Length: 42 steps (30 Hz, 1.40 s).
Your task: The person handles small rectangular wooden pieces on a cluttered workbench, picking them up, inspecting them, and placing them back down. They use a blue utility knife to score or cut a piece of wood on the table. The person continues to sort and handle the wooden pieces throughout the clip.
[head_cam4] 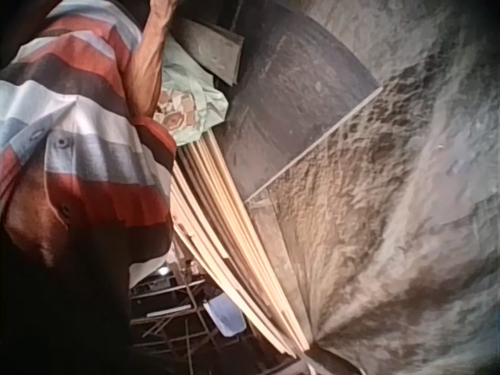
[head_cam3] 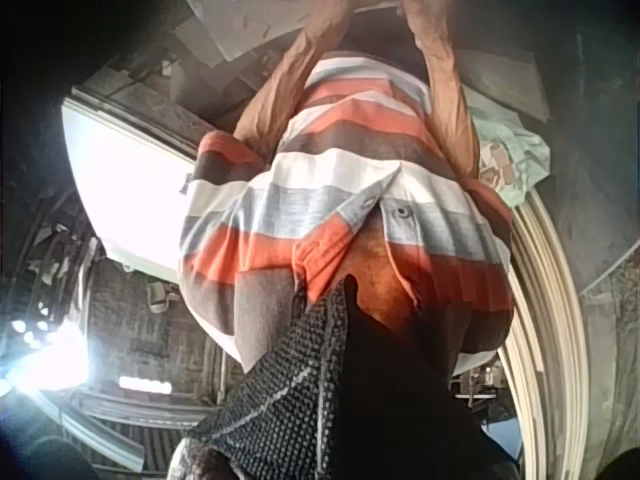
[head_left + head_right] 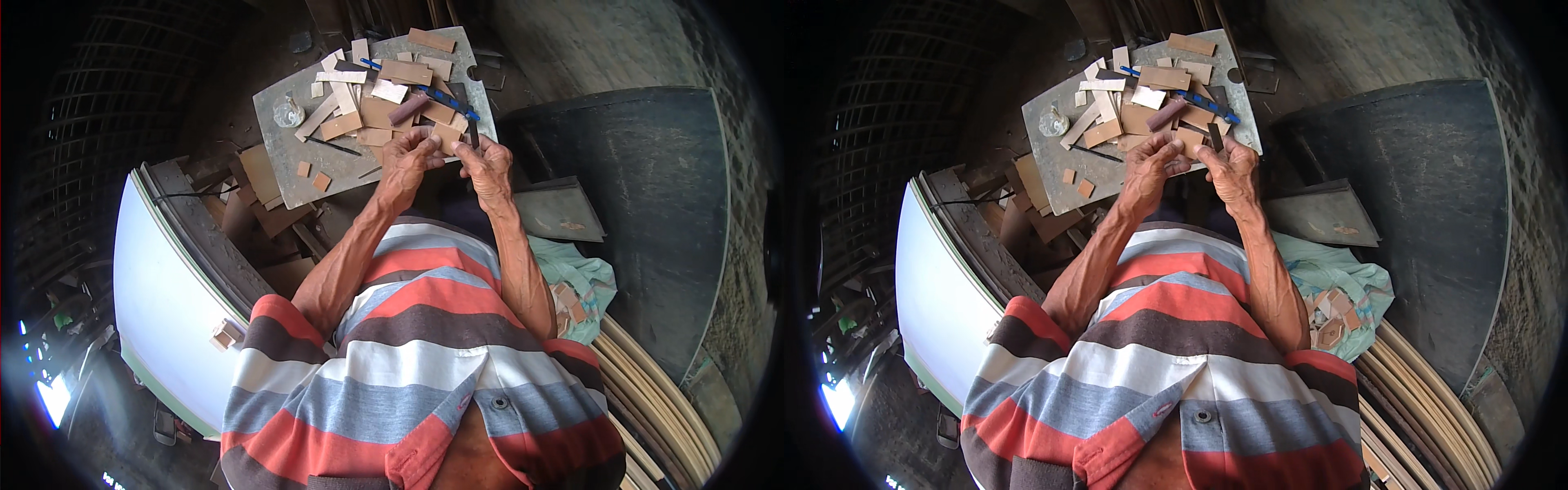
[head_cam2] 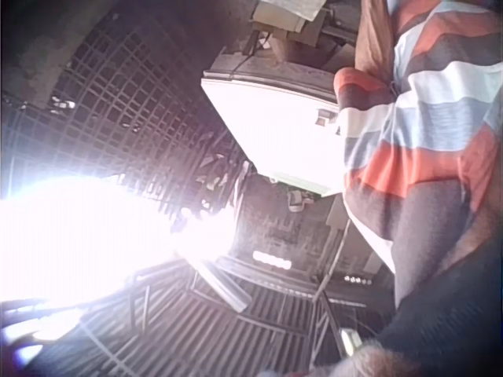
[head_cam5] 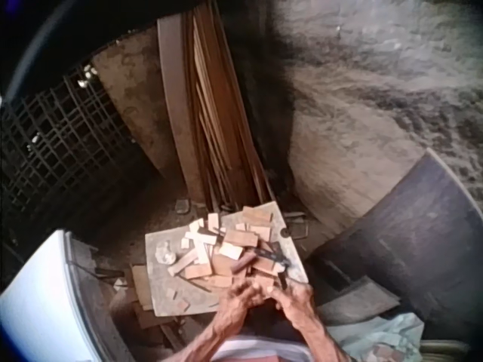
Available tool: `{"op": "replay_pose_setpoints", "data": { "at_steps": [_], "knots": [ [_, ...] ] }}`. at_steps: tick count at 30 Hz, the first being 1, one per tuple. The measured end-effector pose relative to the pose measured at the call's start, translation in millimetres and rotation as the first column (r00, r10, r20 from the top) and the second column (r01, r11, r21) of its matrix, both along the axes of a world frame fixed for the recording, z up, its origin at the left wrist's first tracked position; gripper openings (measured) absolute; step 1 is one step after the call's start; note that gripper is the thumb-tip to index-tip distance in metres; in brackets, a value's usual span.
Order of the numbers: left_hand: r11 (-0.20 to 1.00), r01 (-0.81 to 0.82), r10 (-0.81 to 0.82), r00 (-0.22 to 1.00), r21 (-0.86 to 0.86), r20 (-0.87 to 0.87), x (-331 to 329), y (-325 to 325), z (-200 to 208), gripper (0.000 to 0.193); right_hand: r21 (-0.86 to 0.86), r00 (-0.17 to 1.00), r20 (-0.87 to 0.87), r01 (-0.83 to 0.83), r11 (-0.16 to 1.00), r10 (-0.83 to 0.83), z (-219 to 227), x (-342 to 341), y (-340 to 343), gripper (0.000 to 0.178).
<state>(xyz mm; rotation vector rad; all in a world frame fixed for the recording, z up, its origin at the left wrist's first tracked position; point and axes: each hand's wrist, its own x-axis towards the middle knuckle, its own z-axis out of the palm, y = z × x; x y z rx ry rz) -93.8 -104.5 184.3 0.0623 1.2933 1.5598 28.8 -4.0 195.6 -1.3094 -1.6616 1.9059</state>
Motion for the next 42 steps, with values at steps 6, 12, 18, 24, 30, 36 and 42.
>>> {"op": "replay_pose_setpoints", "data": {
  "at_steps": [6, 12, 18, 24, 30, 36, 42],
  "knots": [
    [0.967, 0.256, -0.254, 0.953, -0.009, -0.162, -16.1, -25.3, -2.3, 0.026, -0.065, 0.942, 0.008, -0.334, 0.94, 0.335, 3.9, 3.9, 11.9, 0.026],
    [0.982, -0.016, -0.007, 0.992, -0.19, -0.124, -19.5, -72.3, -28.3, 0.029, 0.106, 0.902, 0.206, -0.405, 0.908, 0.378, -80.6, -19.5, -2.7, 0.025],
    [0.891, -0.362, 0.361, 0.931, -0.273, -0.057, -21.1, -139.2, -37.7, 0.036, 0.479, 0.78, 0.474, -0.617, 0.624, 0.408, -106.7, -84.7, -8.6, 0.017],
    [0.826, -0.537, 0.53, 0.844, -0.174, -0.085, -17.7, -163.5, -30.9, 0.034, 0.577, 0.666, 0.638, -0.746, 0.334, 0.386, -126.7, -135.6, 14.9, 0.026],
    [0.772, -0.617, 0.591, 0.786, -0.155, -0.183, -17.5, -163.4, -18.9, 0.029, 0.594, 0.653, 0.643, -0.755, 0.277, 0.4, -132.5, -140.1, 22.1, 0.026],
    [0.774, -0.618, 0.571, 0.775, -0.137, -0.27, -14.3, -167.9, -22.2, 0.031, 0.755, 0.774, 0.555, -0.623, 0.206, 0.305, -132.3, -132.9, 13.1, 0.031],
    [0.77, -0.618, 0.543, 0.765, -0.157, -0.345, -9.7, -165.0, -28.4, 0.028, 0.398, 0.59, 0.226, -0.782, 0.48, 0.775, -69.8, -133.4, -36.3, 0.044]
  ]
}}
